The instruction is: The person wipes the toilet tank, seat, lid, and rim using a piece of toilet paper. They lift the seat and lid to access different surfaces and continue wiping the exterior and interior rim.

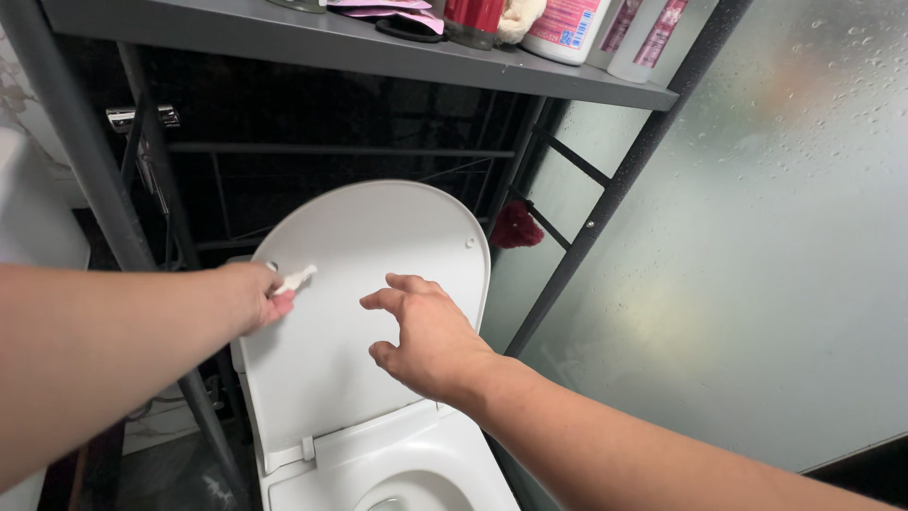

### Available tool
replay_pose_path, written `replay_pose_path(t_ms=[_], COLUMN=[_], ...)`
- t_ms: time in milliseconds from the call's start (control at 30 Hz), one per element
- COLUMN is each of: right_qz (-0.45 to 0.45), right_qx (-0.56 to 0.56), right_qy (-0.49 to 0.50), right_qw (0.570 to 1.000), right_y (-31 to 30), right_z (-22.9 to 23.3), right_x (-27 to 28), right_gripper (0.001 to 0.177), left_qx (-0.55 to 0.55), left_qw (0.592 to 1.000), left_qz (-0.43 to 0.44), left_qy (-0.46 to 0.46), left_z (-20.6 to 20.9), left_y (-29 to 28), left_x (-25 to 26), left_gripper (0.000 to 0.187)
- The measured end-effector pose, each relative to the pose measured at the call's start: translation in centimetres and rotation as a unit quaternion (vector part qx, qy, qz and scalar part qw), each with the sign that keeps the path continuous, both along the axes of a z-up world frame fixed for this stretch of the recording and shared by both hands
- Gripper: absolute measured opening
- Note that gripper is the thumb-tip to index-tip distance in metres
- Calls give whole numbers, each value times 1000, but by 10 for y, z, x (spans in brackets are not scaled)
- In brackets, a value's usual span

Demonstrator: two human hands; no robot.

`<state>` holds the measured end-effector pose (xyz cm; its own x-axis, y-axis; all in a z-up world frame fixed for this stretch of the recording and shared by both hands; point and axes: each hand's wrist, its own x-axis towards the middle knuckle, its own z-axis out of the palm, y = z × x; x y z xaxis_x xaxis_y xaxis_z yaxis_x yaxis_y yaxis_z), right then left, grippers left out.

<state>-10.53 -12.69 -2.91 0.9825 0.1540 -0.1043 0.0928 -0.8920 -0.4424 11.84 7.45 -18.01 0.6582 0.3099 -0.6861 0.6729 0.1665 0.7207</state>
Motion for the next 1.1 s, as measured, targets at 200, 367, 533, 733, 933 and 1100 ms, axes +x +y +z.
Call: replay_pose_path(t_ms=[200,367,533,733,933,1100], right_qz=[-44,-118,-153,-215,-267,-344], right_qx=[28,104,242,428,627,706], right_qy=[24,88,124,244,272,266], right_qw=[998,984,950,843,680,559], right_y=[1,-1,-2,16,42,56], right_z=[7,10,-9,-49,-99,-137], right_x=[2,11,24,45,82,136], right_gripper=[54,54,55,42,38,30], left_qx=[312,373,257,215,267,271], left_qw=[937,899,938,936,900,885], left_qz=[-120,-173,-179,-208,-254,-288], left_qy=[-103,-153,-148,-184,-232,-246], left_z=[52,80,88,90,80,73], left_y=[-11,-27,-42,-29,-14,-4], left_x=[-50,-81,-102,-116,-122,-114], left_gripper=[35,71,100,93,85,81])
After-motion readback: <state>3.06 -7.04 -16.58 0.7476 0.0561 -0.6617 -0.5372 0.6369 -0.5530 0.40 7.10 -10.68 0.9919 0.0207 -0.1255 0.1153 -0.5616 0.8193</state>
